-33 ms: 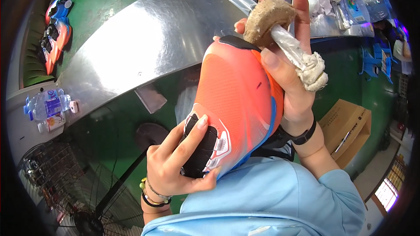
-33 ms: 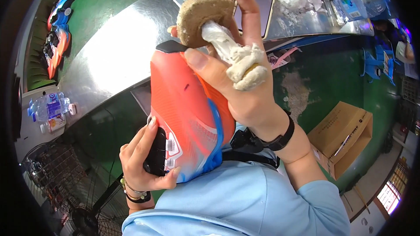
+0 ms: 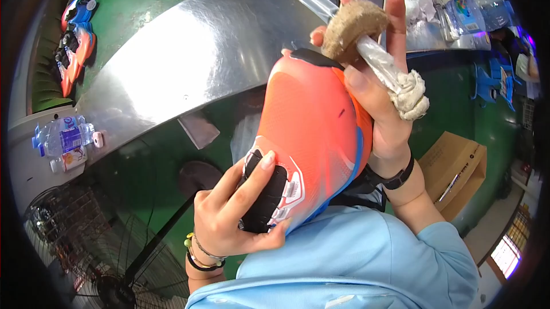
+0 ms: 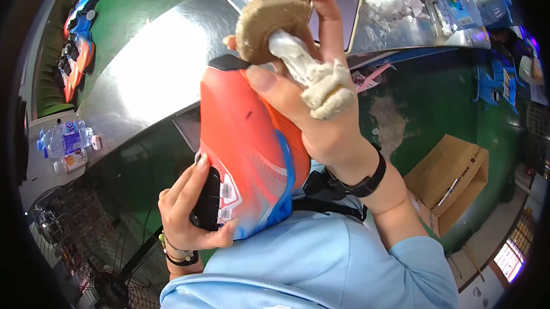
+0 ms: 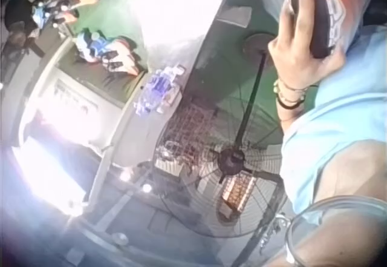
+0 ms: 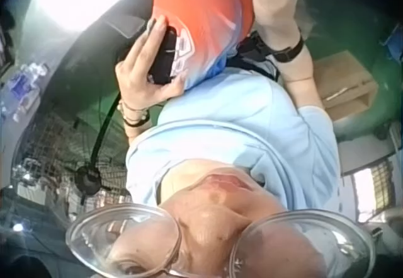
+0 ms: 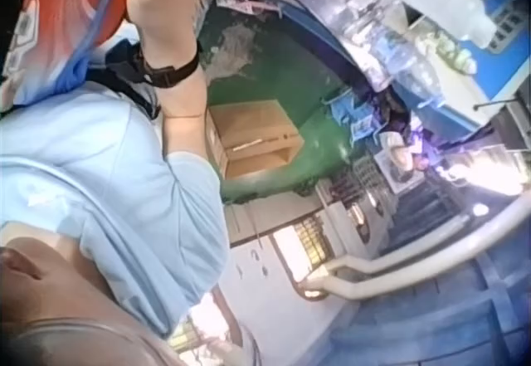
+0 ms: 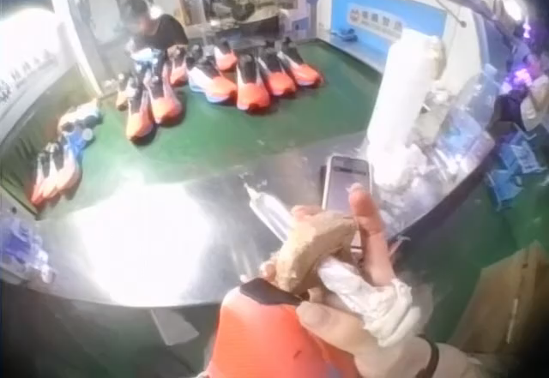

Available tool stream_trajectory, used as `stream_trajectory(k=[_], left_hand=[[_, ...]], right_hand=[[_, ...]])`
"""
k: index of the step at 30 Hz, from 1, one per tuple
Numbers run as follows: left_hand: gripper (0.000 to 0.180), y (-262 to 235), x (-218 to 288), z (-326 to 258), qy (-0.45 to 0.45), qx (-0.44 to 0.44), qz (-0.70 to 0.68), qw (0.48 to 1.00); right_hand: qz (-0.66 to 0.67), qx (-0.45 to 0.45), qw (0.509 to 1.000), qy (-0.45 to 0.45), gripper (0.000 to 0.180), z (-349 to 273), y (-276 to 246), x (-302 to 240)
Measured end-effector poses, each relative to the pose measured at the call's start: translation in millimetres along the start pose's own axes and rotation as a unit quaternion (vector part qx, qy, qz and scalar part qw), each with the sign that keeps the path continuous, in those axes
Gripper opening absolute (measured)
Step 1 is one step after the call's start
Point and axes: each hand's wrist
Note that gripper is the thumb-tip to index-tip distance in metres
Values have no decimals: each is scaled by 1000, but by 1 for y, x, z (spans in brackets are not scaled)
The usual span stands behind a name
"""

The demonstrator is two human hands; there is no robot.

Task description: Applying adhesive liquid to shoe seams using a syringe-based applicator tool.

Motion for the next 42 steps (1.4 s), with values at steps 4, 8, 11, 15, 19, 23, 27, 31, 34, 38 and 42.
stream_trajectory(k=[4, 8, 11, 15, 19, 23, 27, 31, 34, 38, 42], left_hand=[[66, -4, 5, 8, 12, -6, 31, 999], [74, -7, -5, 11, -36, -59, -7, 998], [70, -6, -14, 11, -35, -19, -12, 999], [73, -11, -21, 21, -44, -10, -46, 998], [74, -26, -25, 45, -34, 12, -51, 998], [79, -70, -45, 110, 42, -39, 65, 996], [92, -120, -76, 211, 167, -105, 267, 943], [74, -140, -121, 329, 346, -190, 464, 793], [51, -139, -168, 411, 427, -270, 540, 673], [44, -113, -209, 509, 496, -327, 522, 613], [66, -86, -215, 562, 354, -418, 524, 652]], right_hand=[[32, -14, 999, 13, 82, 7, -3, -3], [47, 8, 997, 54, 77, 9, -4, 7], [42, -15, 998, 44, 71, 15, -7, 21], [51, -46, 998, 13, 62, 38, 3, 17], [74, -73, 995, 7, 62, 70, 18, 17], [87, -1, 990, -112, 64, 107, 16, 15], [75, 80, 958, -266, 70, 143, -41, 9], [-67, 184, 947, -253, 79, 136, -93, -7], [-146, 224, 938, -219, 88, 124, -125, -11], [-166, 270, 933, -171, 97, 104, -153, -20], [-79, 201, 963, -163, 110, 108, -148, -25]])
Point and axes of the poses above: each hand's wrist, its own z-axis towards the middle knuckle, its own y-axis out of the palm, x = y × z, and after that the axes turned 6 degrees about x, right-handed
